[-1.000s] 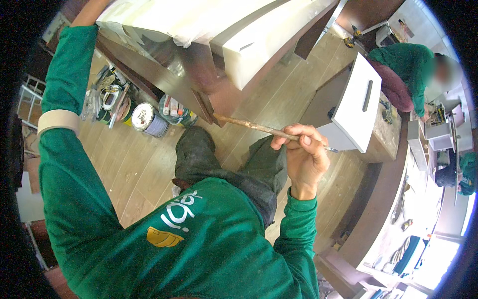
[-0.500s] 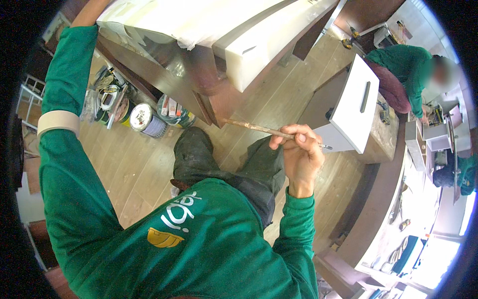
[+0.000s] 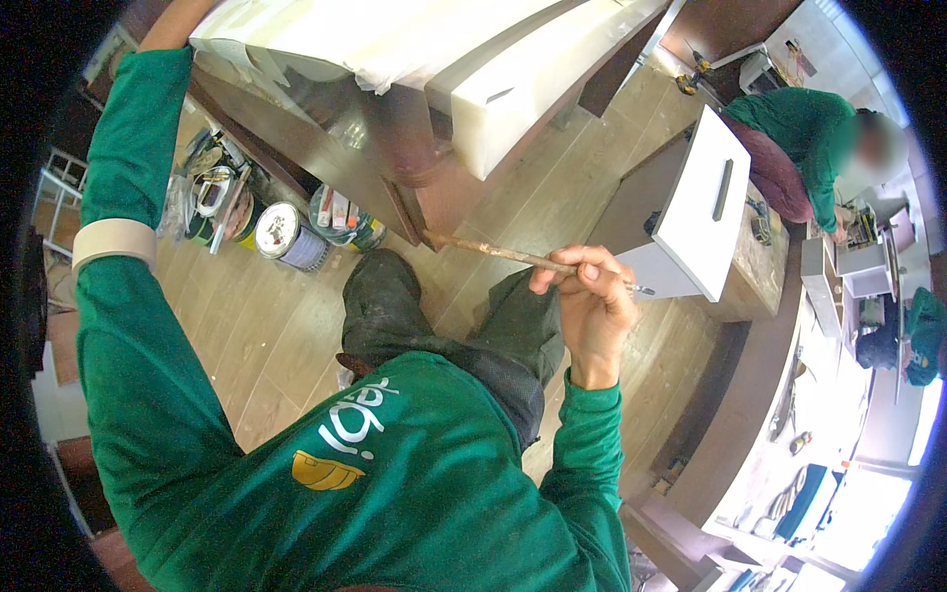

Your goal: The person sands the edge of a wooden cabinet door with a sanding block, then applies wood stain with a brush. The person works on the same edge repeatedly while other workers assemble nearby.

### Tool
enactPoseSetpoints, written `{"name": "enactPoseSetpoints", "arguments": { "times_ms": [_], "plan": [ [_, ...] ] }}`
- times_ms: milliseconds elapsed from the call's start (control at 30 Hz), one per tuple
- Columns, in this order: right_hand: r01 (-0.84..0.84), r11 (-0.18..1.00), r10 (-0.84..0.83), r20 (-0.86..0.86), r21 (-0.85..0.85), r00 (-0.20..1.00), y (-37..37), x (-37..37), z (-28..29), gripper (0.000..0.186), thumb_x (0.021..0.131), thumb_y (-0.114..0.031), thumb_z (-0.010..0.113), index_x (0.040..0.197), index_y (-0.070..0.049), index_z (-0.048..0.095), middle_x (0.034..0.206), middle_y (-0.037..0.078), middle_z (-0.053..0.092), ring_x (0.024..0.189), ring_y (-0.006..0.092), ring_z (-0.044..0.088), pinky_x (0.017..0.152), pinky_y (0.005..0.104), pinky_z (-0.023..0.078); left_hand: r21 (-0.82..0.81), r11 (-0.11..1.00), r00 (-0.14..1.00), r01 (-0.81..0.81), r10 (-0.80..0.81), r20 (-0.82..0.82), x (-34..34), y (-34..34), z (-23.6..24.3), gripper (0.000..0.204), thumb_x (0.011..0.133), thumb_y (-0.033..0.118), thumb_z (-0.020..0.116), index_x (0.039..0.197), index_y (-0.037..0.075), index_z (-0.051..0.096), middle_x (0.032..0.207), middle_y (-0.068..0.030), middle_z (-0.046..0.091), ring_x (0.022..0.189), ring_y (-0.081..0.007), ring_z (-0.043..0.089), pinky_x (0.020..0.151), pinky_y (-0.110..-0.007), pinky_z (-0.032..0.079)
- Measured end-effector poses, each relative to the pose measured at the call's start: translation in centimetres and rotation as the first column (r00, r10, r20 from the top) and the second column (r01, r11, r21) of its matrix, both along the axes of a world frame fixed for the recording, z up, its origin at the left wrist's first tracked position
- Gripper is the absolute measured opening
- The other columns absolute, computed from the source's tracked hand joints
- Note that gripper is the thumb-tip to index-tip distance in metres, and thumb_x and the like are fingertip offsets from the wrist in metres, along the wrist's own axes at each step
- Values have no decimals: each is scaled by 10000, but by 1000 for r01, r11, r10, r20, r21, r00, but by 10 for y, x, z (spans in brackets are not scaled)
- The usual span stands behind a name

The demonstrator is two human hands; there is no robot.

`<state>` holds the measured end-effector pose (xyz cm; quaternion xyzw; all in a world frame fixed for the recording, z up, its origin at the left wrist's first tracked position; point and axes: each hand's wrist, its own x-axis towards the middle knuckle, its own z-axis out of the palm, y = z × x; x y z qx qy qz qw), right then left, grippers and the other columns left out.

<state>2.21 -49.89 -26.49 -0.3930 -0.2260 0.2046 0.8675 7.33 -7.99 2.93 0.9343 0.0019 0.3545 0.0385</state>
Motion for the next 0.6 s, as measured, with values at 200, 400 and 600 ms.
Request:
{"name": "enactPoseSetpoints", "arguments": {
  "times_ms": [200,400,600],
  "plan": [
    [0,1000,1,-49,5,999,-4,-5,-4,312,864,-174,573,981,78,716,832,261,701,729,363,676,714,442,545,17,1000,1000,-13,12,19,-2,-1,-2,218,823,213,783,801,-4,787,680,-106,712,640,-162,640,636,-338,524],
    [56,998,-57,-22,-23,998,-1,-4,0,314,866,-189,584,976,73,717,822,253,699,714,354,673,698,437,549,5,1000,1000,17,-17,-10,-12,-13,-1,216,831,215,781,810,0,791,713,-117,724,670,-169,657,663,-339,535],
    [41,998,-42,-33,-49,999,-3,-6,-13,322,872,-200,584,986,70,718,808,241,698,716,348,672,703,431,548,22,1000,1000,-9,9,6,-3,-1,0,223,831,224,780,815,2,792,718,-120,726,680,-172,662,675,-342,541]
  ]
}}
